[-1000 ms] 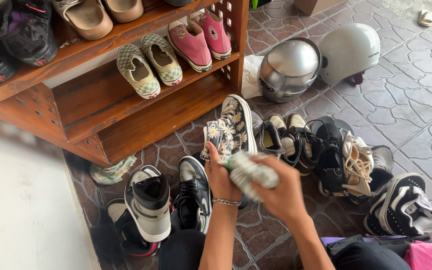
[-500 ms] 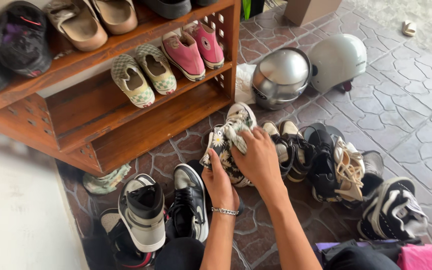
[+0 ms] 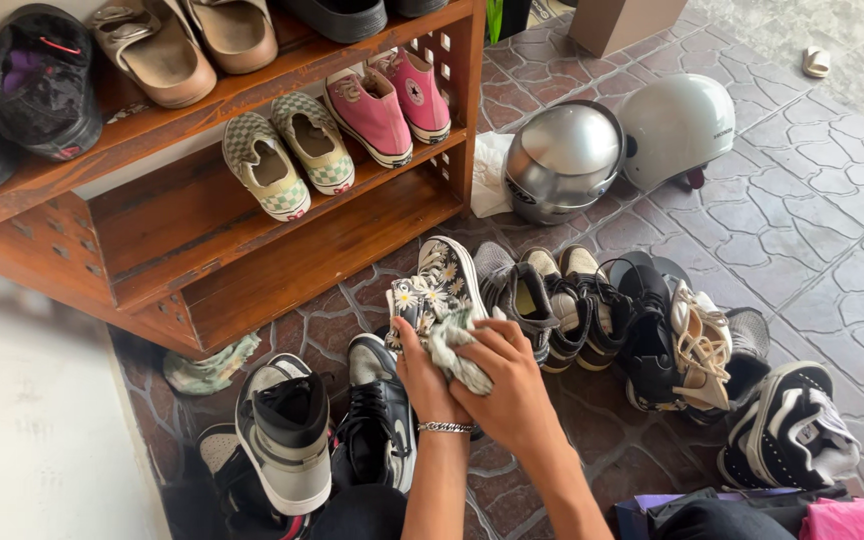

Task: The person sits on the floor and wipes the exterior and soles of several pairs of shoes using a cloth. They handle a checkered slip-on, a floral sneaker, and a grey sneaker, placing each cleaned shoe onto a wooden rack.

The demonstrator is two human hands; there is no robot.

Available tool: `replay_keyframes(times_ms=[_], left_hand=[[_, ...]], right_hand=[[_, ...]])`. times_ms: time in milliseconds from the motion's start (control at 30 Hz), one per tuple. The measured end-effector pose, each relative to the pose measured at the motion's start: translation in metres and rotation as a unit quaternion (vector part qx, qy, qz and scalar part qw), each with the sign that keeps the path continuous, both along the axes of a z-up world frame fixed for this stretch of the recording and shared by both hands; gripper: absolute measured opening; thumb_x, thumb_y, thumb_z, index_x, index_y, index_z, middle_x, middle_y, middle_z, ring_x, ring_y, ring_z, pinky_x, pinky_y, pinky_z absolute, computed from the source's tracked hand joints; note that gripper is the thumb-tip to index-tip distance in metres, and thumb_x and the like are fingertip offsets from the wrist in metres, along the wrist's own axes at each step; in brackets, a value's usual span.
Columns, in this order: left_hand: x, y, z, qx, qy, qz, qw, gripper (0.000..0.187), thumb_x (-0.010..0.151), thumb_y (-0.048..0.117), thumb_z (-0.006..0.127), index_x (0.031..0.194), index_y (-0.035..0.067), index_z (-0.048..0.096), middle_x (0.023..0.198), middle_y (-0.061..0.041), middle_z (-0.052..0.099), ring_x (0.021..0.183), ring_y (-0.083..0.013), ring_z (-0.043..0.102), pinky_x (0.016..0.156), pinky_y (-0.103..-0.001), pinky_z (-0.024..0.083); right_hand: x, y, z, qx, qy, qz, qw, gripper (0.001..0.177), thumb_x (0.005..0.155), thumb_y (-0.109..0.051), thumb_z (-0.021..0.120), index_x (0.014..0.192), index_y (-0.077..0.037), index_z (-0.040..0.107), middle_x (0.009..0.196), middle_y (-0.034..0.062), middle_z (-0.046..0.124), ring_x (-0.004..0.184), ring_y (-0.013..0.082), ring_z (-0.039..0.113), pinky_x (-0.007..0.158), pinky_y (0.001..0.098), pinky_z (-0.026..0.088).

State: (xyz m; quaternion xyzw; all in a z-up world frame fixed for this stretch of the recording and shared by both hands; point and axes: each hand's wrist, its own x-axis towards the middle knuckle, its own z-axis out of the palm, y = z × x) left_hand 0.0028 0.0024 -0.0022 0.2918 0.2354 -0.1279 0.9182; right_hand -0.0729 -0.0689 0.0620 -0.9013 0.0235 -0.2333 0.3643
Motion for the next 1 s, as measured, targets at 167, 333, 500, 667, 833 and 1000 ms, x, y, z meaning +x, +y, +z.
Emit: replay_keyframes(times_ms=[167, 333, 500, 667, 833, 1000], left_hand=[[-0.002, 0.003, 0.011, -0.007, -0.016, -0.002, 1.000, 0.055, 0.101, 0.054, 0.053, 0.109, 0.001, 0.063, 0.100, -0.010, 0.071, 0.083, -0.0204, 0.072, 0.071, -0.037, 0.061], [-0.008, 0.001, 0.030, 0.003, 0.020, 0.015, 1.000, 0.047, 0.097, 0.048, 0.052, 0.120, 0.007, 0.059, 0.117, -0.006, 0.071, 0.105, -0.0206, 0.071, 0.088, -0.041, 0.058], [-0.011, 0.004, 0.027, -0.061, -0.052, -0.024, 0.996, 0.054, 0.102, 0.046, 0.050, 0.123, -0.002, 0.062, 0.119, -0.010, 0.071, 0.106, -0.0239, 0.068, 0.089, -0.042, 0.057], [-0.006, 0.016, 0.023, -0.076, -0.086, -0.025, 0.993, 0.056, 0.102, 0.050, 0.047, 0.124, -0.001, 0.062, 0.117, -0.011, 0.071, 0.103, -0.0228, 0.070, 0.088, -0.040, 0.058], [-0.003, 0.011, 0.016, -0.029, -0.061, -0.006, 0.998, 0.050, 0.102, 0.045, 0.052, 0.120, -0.001, 0.062, 0.116, -0.012, 0.071, 0.100, -0.0226, 0.071, 0.086, -0.039, 0.060], [-0.003, 0.010, 0.013, -0.003, -0.052, -0.031, 0.998, 0.049, 0.101, 0.044, 0.059, 0.120, 0.000, 0.063, 0.116, -0.011, 0.071, 0.100, -0.0228, 0.071, 0.082, -0.040, 0.060]], right_hand=[[-0.008, -0.004, -0.004, 0.187, -0.051, -0.033, 0.980, 0.040, 0.071, 0.004, 0.070, 0.111, 0.003, 0.070, 0.109, 0.0136, 0.072, 0.105, 0.0237, 0.068, 0.093, 0.0344, 0.054], [0.013, -0.019, 0.000, 0.189, -0.157, -0.208, 0.947, 0.025, 0.098, 0.001, 0.069, 0.123, 0.003, 0.068, 0.109, 0.0128, 0.070, 0.100, 0.0215, 0.066, 0.092, 0.0317, 0.051], [0.026, -0.005, 0.003, 0.045, -0.086, -0.119, 0.988, 0.038, 0.077, -0.002, 0.078, 0.114, -0.001, 0.069, 0.120, 0.0184, 0.067, 0.114, 0.0343, 0.061, 0.096, 0.0407, 0.051], [0.005, 0.022, -0.002, -0.020, -0.120, -0.092, 0.988, 0.046, 0.071, -0.004, 0.079, 0.117, -0.006, 0.072, 0.126, 0.0201, 0.064, 0.123, 0.0420, 0.053, 0.103, 0.0485, 0.047], [0.015, 0.021, -0.013, 0.076, -0.108, -0.135, 0.982, 0.041, 0.082, -0.003, 0.076, 0.123, -0.001, 0.070, 0.127, 0.0205, 0.065, 0.120, 0.0362, 0.061, 0.101, 0.0422, 0.049], [0.043, -0.008, -0.010, 0.262, 0.045, -0.189, 0.945, 0.036, 0.089, -0.011, 0.070, 0.125, -0.005, 0.072, 0.103, 0.0133, 0.076, 0.088, 0.0178, 0.071, 0.077, 0.0292, 0.055]])
